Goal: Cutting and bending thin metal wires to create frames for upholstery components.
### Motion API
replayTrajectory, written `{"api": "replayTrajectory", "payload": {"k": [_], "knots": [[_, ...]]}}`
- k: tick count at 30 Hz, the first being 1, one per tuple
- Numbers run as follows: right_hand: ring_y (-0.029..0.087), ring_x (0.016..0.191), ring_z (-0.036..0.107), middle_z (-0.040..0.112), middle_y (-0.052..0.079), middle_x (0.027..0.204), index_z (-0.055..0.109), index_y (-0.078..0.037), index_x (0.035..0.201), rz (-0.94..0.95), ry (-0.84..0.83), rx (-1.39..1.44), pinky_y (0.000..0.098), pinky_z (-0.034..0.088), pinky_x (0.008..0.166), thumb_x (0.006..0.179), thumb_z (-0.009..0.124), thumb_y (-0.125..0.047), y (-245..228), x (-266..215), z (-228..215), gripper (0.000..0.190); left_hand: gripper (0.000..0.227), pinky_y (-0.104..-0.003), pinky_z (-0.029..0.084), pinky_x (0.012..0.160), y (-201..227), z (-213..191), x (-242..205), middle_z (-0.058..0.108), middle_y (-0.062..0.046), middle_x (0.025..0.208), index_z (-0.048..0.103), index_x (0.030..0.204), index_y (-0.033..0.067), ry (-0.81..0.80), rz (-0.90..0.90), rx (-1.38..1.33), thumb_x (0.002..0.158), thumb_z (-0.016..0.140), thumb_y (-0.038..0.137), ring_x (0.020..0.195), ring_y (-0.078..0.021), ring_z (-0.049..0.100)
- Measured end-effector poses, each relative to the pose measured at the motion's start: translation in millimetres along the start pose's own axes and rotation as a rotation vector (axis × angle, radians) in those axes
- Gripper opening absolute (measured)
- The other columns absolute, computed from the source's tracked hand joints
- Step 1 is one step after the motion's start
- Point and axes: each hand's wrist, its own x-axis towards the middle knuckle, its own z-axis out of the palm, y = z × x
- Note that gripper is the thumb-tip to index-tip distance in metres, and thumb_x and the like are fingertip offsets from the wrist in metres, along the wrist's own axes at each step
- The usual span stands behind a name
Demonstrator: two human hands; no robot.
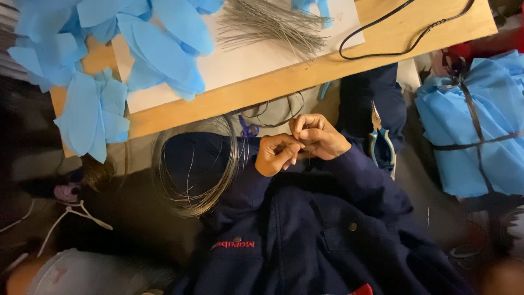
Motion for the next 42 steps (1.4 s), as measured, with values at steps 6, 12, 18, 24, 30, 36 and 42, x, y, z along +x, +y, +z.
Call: {"api": "replayTrajectory", "payload": {"k": [6,12,18,24,30,36,42], "knots": [[0.005,0.037,0.033,0.039,0.008,0.048,0.053,0.006,0.081,-0.035,0.030,0.004,0.0152,0.028,0.030,0.073,0.057,-0.001,2.3,1.7,8.1,0.011,0.010,-0.018,0.036,0.027,-6.2,-1.5,-2.6,0.053,-0.011,0.044,0.060,0.079,-0.0074,0.013,-0.012,-0.028,0.084,0.053,-0.002,0.027,-0.0100,0.044],[0.000,0.034,0.026,0.035,0.005,0.044,0.052,0.007,0.082,-0.078,0.070,0.034,0.0157,0.027,0.028,0.073,0.057,-0.001,4.8,0.1,10.4,0.013,0.010,-0.018,0.036,0.027,-6.7,-1.7,-2.7,0.054,-0.011,0.043,0.060,0.079,-0.0082,0.017,-0.005,-0.014,0.084,0.053,-0.003,0.026,-0.0102,0.044],[-0.001,0.031,0.028,0.036,0.002,0.044,0.053,0.004,0.080,-0.119,0.143,-0.022,0.0158,0.029,0.027,0.072,0.058,-0.002,2.7,1.3,21.5,0.011,0.011,-0.017,0.036,0.026,-10.4,-2.4,-4.5,0.054,-0.010,0.043,0.061,0.079,-0.0084,0.033,-0.010,-0.029,0.084,0.053,-0.002,0.027,-0.0094,0.045],[0.000,0.032,0.027,0.036,0.001,0.044,0.053,0.005,0.078,-0.129,0.186,-0.038,0.0152,0.026,0.027,0.072,0.058,-0.003,3.8,1.1,22.6,0.011,0.010,-0.018,0.038,0.027,-13.9,-2.5,-7.0,0.054,-0.010,0.043,0.061,0.081,-0.0084,0.054,0.000,-0.008,0.084,0.053,-0.002,0.027,-0.0101,0.046],[0.005,0.038,0.043,0.050,0.012,0.058,0.055,0.007,0.082,-0.215,0.165,-0.192,0.0166,0.035,0.028,0.075,0.059,-0.001,-2.9,-1.3,27.7,0.012,0.011,-0.019,0.039,0.030,-2.2,-0.9,-2.4,0.056,-0.011,0.045,0.062,0.082,-0.0067,0.104,-0.002,0.120,0.084,0.053,0.000,0.030,-0.0110,0.049],[0.015,0.046,0.054,0.052,0.020,0.066,0.057,0.011,0.081,-0.316,0.111,-0.366,0.0183,0.036,0.032,0.076,0.060,0.006,-2.9,0.3,18.9,0.008,0.010,-0.019,0.040,0.031,16.0,2.0,4.1,0.056,-0.009,0.044,0.063,0.075,-0.0038,0.132,0.027,0.240,0.082,0.057,-0.001,0.030,-0.0098,0.050],[0.006,0.038,0.041,0.047,0.014,0.064,0.056,0.010,0.076,-0.479,0.109,-0.440,0.0174,0.033,0.032,0.079,0.061,0.003,-16.1,1.1,43.0,0.009,0.014,-0.020,0.041,0.034,36.3,13.3,15.5,0.055,-0.007,0.044,0.062,0.069,-0.0004,0.218,0.099,0.400,0.082,0.057,0.002,0.032,-0.0107,0.051]]}}
